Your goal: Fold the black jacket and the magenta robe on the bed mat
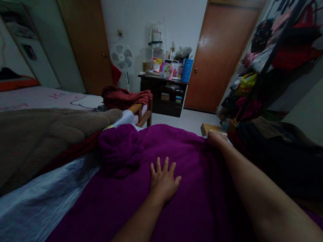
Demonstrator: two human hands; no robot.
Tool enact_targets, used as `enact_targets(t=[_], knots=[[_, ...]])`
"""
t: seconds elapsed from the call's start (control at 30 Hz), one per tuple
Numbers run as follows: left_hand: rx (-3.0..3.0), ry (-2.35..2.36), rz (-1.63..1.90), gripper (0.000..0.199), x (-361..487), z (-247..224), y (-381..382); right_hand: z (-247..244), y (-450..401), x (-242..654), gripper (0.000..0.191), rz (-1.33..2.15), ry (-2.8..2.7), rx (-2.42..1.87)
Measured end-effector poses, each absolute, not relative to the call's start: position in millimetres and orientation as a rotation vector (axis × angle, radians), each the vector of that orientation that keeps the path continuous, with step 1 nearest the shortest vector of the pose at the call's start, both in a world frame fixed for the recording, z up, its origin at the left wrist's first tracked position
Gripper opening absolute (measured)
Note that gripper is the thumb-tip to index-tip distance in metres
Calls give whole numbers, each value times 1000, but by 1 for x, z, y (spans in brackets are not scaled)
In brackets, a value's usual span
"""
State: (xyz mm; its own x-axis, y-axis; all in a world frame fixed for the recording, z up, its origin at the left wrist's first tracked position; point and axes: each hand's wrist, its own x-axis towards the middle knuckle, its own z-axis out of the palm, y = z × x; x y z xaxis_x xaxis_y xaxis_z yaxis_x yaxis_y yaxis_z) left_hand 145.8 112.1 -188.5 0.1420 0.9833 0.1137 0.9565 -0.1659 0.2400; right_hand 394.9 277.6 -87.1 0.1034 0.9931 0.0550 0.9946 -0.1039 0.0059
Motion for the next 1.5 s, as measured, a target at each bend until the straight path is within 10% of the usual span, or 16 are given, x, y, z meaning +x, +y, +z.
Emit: enact_targets(t=[0.67, 1.5], knots=[[2272, 1945, 395, 64, 146, -189, 113, -166, 294, 331, 38, 5, -1937, -2341], [2281, 1969, 457, 60, 147, -188, 111, -150, 283, 308, 38, 341, -1607, -2388]])
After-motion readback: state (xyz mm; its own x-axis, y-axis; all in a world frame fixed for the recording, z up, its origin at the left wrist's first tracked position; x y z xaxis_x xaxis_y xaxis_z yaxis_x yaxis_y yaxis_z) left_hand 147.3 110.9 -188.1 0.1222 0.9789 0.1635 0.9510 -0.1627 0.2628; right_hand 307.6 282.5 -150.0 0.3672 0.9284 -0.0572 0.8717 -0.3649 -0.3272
